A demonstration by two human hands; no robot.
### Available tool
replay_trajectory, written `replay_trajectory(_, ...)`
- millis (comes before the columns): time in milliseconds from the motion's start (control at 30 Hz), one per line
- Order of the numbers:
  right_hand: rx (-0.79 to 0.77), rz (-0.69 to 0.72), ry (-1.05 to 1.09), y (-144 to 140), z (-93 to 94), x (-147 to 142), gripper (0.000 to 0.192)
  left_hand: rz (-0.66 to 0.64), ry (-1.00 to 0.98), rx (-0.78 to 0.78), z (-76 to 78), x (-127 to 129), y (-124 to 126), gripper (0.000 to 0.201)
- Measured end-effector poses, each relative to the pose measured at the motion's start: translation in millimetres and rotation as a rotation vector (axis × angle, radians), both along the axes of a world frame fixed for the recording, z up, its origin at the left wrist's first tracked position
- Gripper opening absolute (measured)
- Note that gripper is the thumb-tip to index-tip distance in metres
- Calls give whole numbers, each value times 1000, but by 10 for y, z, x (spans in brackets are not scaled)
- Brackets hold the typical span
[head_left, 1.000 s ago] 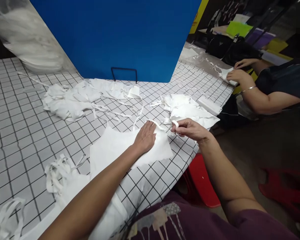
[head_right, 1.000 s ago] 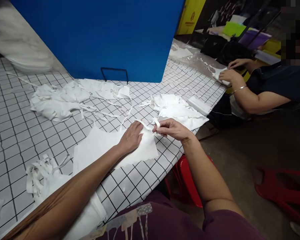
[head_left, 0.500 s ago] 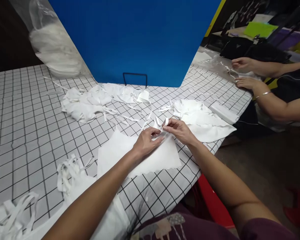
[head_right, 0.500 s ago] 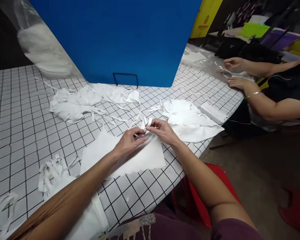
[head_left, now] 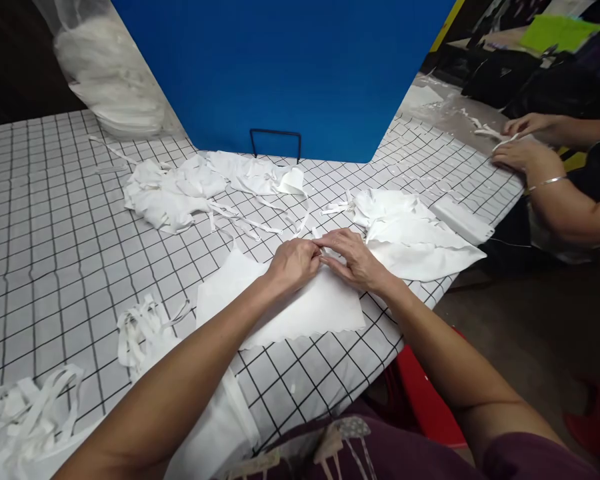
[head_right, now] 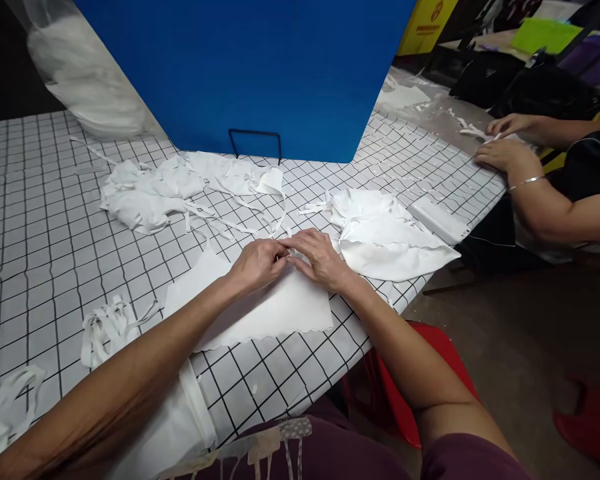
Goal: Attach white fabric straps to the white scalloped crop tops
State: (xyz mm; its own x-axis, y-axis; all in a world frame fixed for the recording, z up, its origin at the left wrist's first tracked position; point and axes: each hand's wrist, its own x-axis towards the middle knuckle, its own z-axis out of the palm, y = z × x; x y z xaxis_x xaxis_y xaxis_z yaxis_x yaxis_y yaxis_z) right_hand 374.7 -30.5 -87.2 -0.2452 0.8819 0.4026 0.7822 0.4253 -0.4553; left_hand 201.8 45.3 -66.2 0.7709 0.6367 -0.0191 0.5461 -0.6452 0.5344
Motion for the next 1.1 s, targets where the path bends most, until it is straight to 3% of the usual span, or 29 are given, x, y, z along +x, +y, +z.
replay_trajectory(133,-51,-43,6,-4,-67,37,12,14,-31,-95,-40,-43,10,24)
replay_trajectory(267,-89,-63,47,-19,-153,114,12,-18,-1,-60,-159,-179,55,11)
replay_trajectory(433,-160,-60,59,-23,-272,175,14,-2,56,-116,-281,-332,67,18)
replay_trajectory(600,-117,-60,148,-22,-195,25,11,58,-33,-217,-326,-332,7,10)
replay_trajectory(800,-228,30,237,-31,-223,-245,11,98,-89,-206,-378,-316,-59,13)
replay_trajectory(1100,-229,39,243,-65,-256,-274,14,117,-52,-208,-365,-281,-53,16)
